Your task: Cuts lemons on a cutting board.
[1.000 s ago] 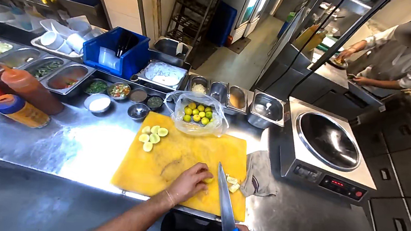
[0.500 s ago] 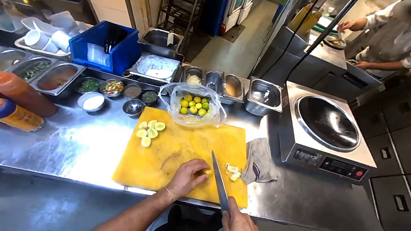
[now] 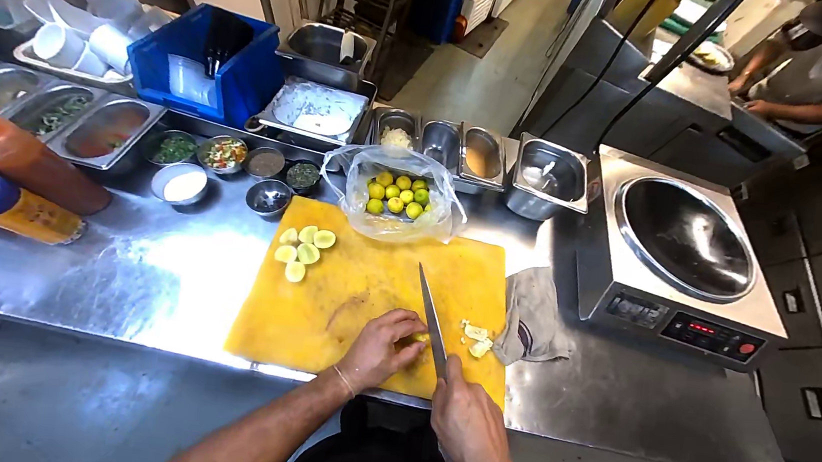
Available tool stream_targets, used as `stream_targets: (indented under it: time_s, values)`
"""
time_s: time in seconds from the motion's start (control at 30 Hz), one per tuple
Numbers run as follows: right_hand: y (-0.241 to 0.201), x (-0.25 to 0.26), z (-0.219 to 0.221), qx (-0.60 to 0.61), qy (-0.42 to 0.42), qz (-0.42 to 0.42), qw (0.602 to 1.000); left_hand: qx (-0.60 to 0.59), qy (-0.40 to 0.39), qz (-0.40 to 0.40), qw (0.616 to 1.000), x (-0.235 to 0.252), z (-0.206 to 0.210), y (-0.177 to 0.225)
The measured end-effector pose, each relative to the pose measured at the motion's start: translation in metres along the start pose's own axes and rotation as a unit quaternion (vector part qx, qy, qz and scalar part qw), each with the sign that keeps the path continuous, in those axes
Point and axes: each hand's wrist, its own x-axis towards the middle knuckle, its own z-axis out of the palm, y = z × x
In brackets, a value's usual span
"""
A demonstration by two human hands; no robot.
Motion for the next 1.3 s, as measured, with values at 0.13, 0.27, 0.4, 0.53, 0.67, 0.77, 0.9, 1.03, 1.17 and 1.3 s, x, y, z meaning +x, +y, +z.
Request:
stream_targets:
  time_s: [0.13,0.27,0.4,0.53,0.67,0.77,0.9,1.03,1.17,1.3]
  values:
    - [-0.022,0.026,-0.018,-0.017,0.022,-0.003,1.0,0.011,-0.007,0.007,1.0,0.001,-0.001,0.0]
    - [-0.028,0.034,-0.025,-0.042,0.018,-0.001,0.999,0.012,0.001,0.021,1.0,0.001,0.0,-0.001]
    - [-0.017,0.019,-0.019,-0.03,-0.006,0.003,1.0,0.012,0.001,0.01,1.0,-0.001,0.002,0.0]
    - [-0.022,0.029,-0.02,-0.041,0.004,-0.005,0.999,0.016,-0.004,0.015,1.0,-0.002,0.001,0.0]
    - [-0.029,0.043,-0.024,-0.056,0.007,-0.014,0.998,0.012,0.004,0.016,1.0,-0.001,0.002,-0.001]
    - [-0.017,0.022,-0.02,-0.085,-0.07,0.006,0.994,0.009,0.009,0.013,1.0,-0.002,0.002,-0.001]
    - [0.031,-0.035,0.006,-0.084,-0.091,0.004,0.992,0.017,0.008,0.01,1.0,-0.004,0.002,0.001]
    - [0.064,-0.049,0.001,-0.04,-0.128,-0.007,0.991,0.049,0.04,0.004,0.998,-0.007,0.01,0.006]
    - [0.075,-0.029,-0.01,-0.035,-0.141,-0.007,0.989,0.087,0.084,-0.097,0.988,-0.007,0.022,0.02]
    - [0.088,-0.015,-0.019,-0.034,-0.152,-0.035,0.987,0.076,0.123,-0.138,0.98,-0.008,0.037,0.038]
